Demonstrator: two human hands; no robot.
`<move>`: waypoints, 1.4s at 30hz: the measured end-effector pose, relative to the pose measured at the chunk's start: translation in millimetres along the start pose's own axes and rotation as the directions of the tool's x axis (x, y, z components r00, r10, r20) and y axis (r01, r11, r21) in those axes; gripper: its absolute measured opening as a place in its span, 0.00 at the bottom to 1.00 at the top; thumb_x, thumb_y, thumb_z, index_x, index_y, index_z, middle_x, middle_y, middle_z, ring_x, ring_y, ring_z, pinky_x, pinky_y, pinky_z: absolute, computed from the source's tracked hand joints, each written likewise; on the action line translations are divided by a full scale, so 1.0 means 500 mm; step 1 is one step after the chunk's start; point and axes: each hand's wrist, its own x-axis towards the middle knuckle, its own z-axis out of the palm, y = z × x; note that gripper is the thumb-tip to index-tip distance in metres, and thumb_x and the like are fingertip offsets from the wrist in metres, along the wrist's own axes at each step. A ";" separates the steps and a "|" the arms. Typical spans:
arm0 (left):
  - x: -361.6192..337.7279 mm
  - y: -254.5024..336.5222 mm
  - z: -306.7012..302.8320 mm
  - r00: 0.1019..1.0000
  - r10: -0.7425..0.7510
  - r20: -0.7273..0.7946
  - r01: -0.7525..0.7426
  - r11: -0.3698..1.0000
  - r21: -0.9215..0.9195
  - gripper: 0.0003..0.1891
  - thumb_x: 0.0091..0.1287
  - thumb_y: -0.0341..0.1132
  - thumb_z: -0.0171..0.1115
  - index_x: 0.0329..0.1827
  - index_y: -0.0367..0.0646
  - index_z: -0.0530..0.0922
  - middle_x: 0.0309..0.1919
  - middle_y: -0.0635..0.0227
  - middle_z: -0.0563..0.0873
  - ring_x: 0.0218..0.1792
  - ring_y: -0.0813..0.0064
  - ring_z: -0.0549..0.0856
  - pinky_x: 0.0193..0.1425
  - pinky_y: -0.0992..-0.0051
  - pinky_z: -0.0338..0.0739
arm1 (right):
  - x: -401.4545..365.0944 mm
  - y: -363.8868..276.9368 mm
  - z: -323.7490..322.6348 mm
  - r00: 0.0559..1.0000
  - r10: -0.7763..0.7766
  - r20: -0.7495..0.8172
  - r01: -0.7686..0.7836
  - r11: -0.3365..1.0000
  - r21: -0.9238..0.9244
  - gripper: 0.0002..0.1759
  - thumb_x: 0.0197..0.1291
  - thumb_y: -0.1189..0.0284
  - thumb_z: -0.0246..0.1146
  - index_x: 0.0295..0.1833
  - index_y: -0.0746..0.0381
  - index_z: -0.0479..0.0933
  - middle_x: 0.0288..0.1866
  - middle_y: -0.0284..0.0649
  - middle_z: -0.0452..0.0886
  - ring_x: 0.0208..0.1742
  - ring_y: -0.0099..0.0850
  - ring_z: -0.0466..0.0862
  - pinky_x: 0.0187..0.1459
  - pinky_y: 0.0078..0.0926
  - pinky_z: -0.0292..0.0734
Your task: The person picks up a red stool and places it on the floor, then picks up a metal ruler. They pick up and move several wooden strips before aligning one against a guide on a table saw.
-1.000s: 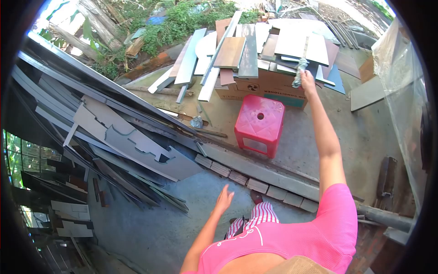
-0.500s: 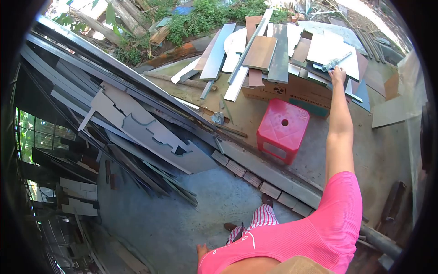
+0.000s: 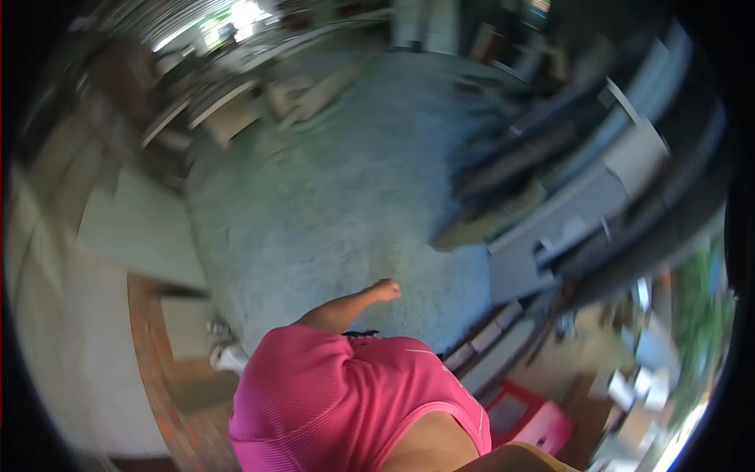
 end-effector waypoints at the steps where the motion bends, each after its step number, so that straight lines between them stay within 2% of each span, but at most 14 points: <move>1: -0.023 0.000 -0.024 0.993 -0.106 -0.044 0.097 0.979 -0.181 0.11 0.54 0.40 0.59 0.30 0.41 0.80 0.27 0.57 0.83 0.31 0.61 0.82 0.35 0.65 0.74 | 0.085 -0.078 -0.006 0.997 -0.020 0.070 0.001 0.964 0.266 0.12 0.57 0.66 0.53 0.30 0.64 0.73 0.22 0.44 0.74 0.24 0.37 0.75 0.26 0.37 0.71; 3: -0.074 0.000 -0.077 0.972 0.050 -0.228 -0.163 0.845 -0.509 0.17 0.58 0.45 0.59 0.26 0.37 0.77 0.19 0.64 0.81 0.18 0.73 0.78 0.23 0.71 0.72 | 0.183 -0.261 -0.073 0.958 -0.077 0.278 -0.138 0.724 0.676 0.11 0.56 0.67 0.53 0.31 0.64 0.74 0.24 0.48 0.76 0.29 0.41 0.77 0.32 0.39 0.72; 4: -0.082 -0.005 -0.091 0.980 -0.151 -0.133 0.006 0.684 -0.729 0.19 0.59 0.48 0.59 0.24 0.37 0.76 0.18 0.65 0.79 0.16 0.75 0.75 0.20 0.72 0.70 | 0.205 -0.350 -0.136 0.911 -0.120 0.395 -0.267 0.557 0.787 0.11 0.56 0.68 0.53 0.32 0.64 0.75 0.25 0.49 0.76 0.31 0.43 0.78 0.35 0.41 0.72; 5: -0.087 -0.003 -0.116 0.955 -0.295 0.014 0.150 0.442 -0.884 0.21 0.60 0.50 0.58 0.23 0.38 0.76 0.16 0.67 0.78 0.14 0.78 0.73 0.17 0.72 0.68 | 0.238 -0.524 -0.364 0.813 -0.565 0.139 0.484 0.789 0.379 0.12 0.57 0.69 0.51 0.32 0.65 0.75 0.28 0.52 0.77 0.36 0.45 0.78 0.37 0.43 0.71; 6: -0.082 -0.026 -0.122 0.946 -0.322 -0.022 0.085 0.314 -0.946 0.23 0.60 0.52 0.57 0.22 0.38 0.75 0.15 0.68 0.77 0.14 0.79 0.72 0.16 0.73 0.66 | 0.279 -0.619 -0.368 0.868 -0.476 0.143 0.258 0.679 0.688 0.15 0.60 0.67 0.48 0.32 0.67 0.75 0.28 0.52 0.77 0.31 0.46 0.78 0.32 0.43 0.69; 7: -0.079 -0.047 -0.125 0.935 -0.350 -0.056 0.013 0.191 -0.981 0.24 0.60 0.53 0.57 0.20 0.38 0.74 0.15 0.68 0.76 0.14 0.81 0.71 0.15 0.74 0.65 | 0.316 -0.719 -0.384 0.651 -0.703 -0.286 0.743 0.512 0.432 0.16 0.61 0.68 0.44 0.31 0.65 0.75 0.19 0.46 0.75 0.18 0.42 0.73 0.23 0.39 0.68; 8: -0.077 -0.060 -0.141 0.918 -0.392 -0.057 0.003 0.150 -0.989 0.25 0.59 0.55 0.57 0.21 0.37 0.74 0.14 0.67 0.75 0.14 0.79 0.71 0.15 0.73 0.66 | 0.320 -0.835 -0.454 0.783 -0.561 0.268 0.125 0.563 0.817 0.21 0.64 0.61 0.44 0.29 0.65 0.73 0.11 0.37 0.66 0.12 0.29 0.68 0.15 0.30 0.63; 10: -0.113 -0.088 -0.206 0.891 -0.451 -0.059 -0.017 0.098 -0.995 0.27 0.57 0.57 0.57 0.21 0.36 0.74 0.14 0.65 0.75 0.13 0.77 0.72 0.16 0.72 0.67 | 0.284 -1.073 -0.538 0.765 -0.585 0.269 0.093 0.513 0.853 0.26 0.64 0.55 0.44 0.22 0.64 0.69 0.11 0.31 0.60 0.12 0.21 0.60 0.14 0.24 0.55; 13: -0.140 -0.210 -0.290 0.861 -0.326 -0.389 0.013 0.781 -0.625 0.28 0.52 0.58 0.61 0.36 0.36 0.77 0.25 0.56 0.78 0.28 0.63 0.78 0.33 0.61 0.73 | 0.156 -1.388 -0.552 0.314 -0.946 -0.081 0.559 0.115 0.821 0.13 0.57 0.67 0.52 0.29 0.66 0.72 0.19 0.43 0.71 0.22 0.34 0.70 0.27 0.34 0.64; 14: -0.137 -0.275 -0.301 0.790 -0.204 -0.578 0.039 0.958 -0.284 0.29 0.51 0.57 0.62 0.43 0.38 0.77 0.33 0.53 0.80 0.38 0.57 0.80 0.41 0.58 0.74 | 0.093 -1.483 -0.565 0.195 -0.975 0.102 0.538 0.193 0.820 0.11 0.55 0.67 0.52 0.31 0.64 0.74 0.24 0.47 0.75 0.26 0.42 0.74 0.29 0.37 0.66; 16: -0.190 -0.377 -0.372 0.797 -0.299 -0.524 0.299 0.950 -0.088 0.32 0.48 0.55 0.64 0.53 0.44 0.74 0.53 0.51 0.72 0.53 0.50 0.71 0.54 0.52 0.66 | -0.042 -1.645 -0.513 -0.036 -0.999 0.002 0.671 -0.023 0.741 0.14 0.54 0.61 0.52 0.34 0.61 0.76 0.32 0.47 0.79 0.37 0.47 0.78 0.36 0.42 0.71; 18: -0.356 -0.389 -0.489 0.678 -0.558 -0.478 0.577 0.807 -0.123 0.35 0.49 0.55 0.61 0.57 0.44 0.70 0.51 0.55 0.76 0.61 0.51 0.64 0.56 0.44 0.59 | -0.191 -1.743 -0.598 0.015 -0.972 0.233 0.798 0.152 0.583 0.15 0.54 0.58 0.53 0.36 0.57 0.77 0.36 0.45 0.80 0.40 0.45 0.79 0.40 0.41 0.73; 26: -0.653 -0.702 -0.723 0.418 -0.833 -0.363 0.866 0.486 -0.117 0.20 0.52 0.39 0.61 0.49 0.45 0.78 0.51 0.62 0.79 0.53 0.57 0.77 0.54 0.37 0.59 | -0.430 -2.027 -0.652 -0.227 -0.955 0.190 0.803 -0.073 0.591 0.15 0.55 0.57 0.56 0.41 0.55 0.78 0.36 0.44 0.81 0.41 0.43 0.79 0.41 0.39 0.73; 42: -0.736 -1.179 -1.256 0.237 -0.943 -0.232 0.933 0.288 -0.215 0.12 0.53 0.43 0.61 0.32 0.43 0.81 0.20 0.75 0.84 0.33 0.77 0.83 0.44 0.62 0.75 | -0.432 -2.847 -0.562 -0.421 -0.866 0.269 0.801 -0.216 0.558 0.16 0.54 0.57 0.58 0.40 0.57 0.78 0.41 0.42 0.80 0.47 0.41 0.78 0.46 0.39 0.72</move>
